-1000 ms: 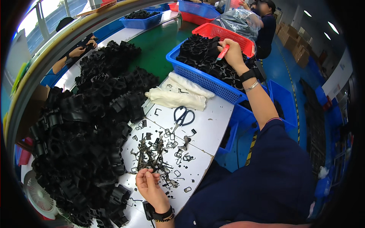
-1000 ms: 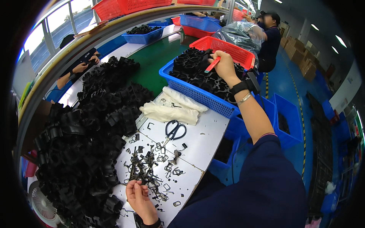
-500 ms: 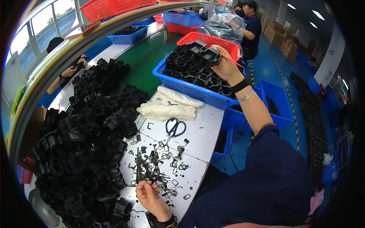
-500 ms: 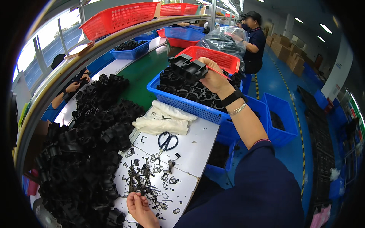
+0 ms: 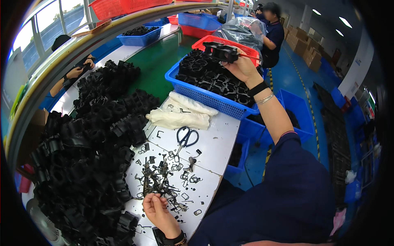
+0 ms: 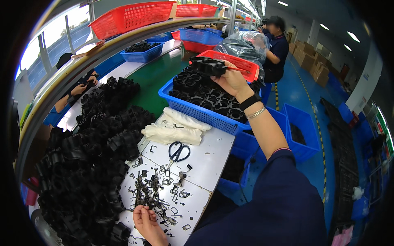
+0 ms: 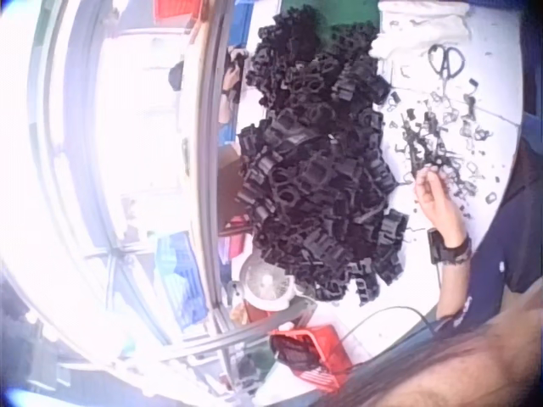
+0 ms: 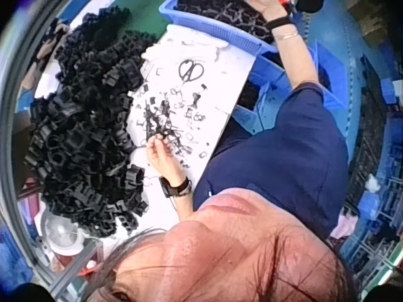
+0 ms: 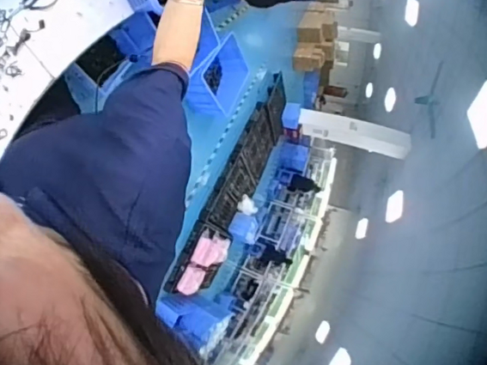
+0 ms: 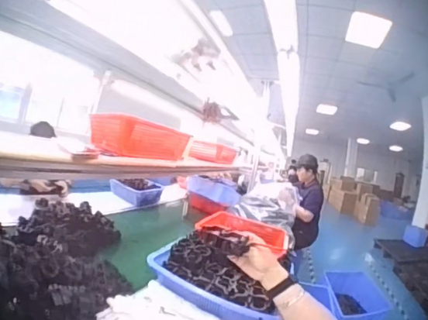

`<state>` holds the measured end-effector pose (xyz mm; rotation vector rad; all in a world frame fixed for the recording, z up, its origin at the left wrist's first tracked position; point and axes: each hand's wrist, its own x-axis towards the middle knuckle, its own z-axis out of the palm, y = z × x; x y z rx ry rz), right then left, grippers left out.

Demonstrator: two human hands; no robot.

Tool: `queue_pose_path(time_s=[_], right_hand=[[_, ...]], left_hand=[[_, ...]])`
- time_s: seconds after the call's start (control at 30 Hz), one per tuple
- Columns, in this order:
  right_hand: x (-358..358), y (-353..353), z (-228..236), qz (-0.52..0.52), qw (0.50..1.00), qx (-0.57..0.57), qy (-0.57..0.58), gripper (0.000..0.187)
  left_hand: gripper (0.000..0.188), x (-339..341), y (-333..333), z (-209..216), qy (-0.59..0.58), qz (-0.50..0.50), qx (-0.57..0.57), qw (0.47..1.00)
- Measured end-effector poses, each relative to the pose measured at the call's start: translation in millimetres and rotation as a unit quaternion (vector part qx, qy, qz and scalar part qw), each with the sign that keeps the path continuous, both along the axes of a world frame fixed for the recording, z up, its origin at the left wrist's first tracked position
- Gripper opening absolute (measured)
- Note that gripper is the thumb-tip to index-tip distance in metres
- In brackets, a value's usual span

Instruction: Assembling and finishing black plastic housing components at a factory workstation using a hand tool.

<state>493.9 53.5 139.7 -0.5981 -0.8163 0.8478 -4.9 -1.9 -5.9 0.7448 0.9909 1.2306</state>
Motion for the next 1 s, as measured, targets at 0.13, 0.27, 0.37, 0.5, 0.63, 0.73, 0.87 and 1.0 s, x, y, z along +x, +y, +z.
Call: queue_pose_path(time_s=[0.13, 0.27, 0.37, 0.5, 0.63, 0.73, 0.87, 1.0], right_hand=[[18, 11, 2, -0.274, 0.81, -0.121, -0.503, 0.01], [-11, 33, -6, -0.442, 0.487, -0.267, -0.705, 0.005], [-7, 47, -16, -0.415, 0.463, -0.306, -0.721, 0.008], [-15, 63, -19, -0.399, 0.426, -0.352, -0.732, 0.011], [-19, 71, -23, -0.409, 0.407, -0.371, -0.728, 0.015], [-19, 66, -18, -0.425, 0.386, -0.357, -0.737, 0.014], [-85, 49, 8, -0.481, 0.458, -0.188, -0.724, 0.016], [-191, 61, -19, -0.236, 0.715, -0.08, -0.653, 0.038]], left_hand=[[0.014, 2, 2, 1, -0.006, -0.01, 0.01, 1.0], [0.013, 3, 1, 2, -0.015, -0.005, 0.0, 1.0], [0.013, 4, 1, 2, -0.015, -0.01, 0.001, 1.0], [0.013, 2, 1, 2, -0.011, -0.014, -0.004, 1.0], [0.012, -1, 1, 0, -0.021, -0.016, -0.009, 1.0], [0.013, 0, 2, 1, -0.02, -0.028, -0.009, 0.999], [0.013, -1, 4, 0, -0.018, -0.051, -0.008, 0.999], [0.012, -6, 2, 0, -0.017, -0.043, -0.007, 0.999]])
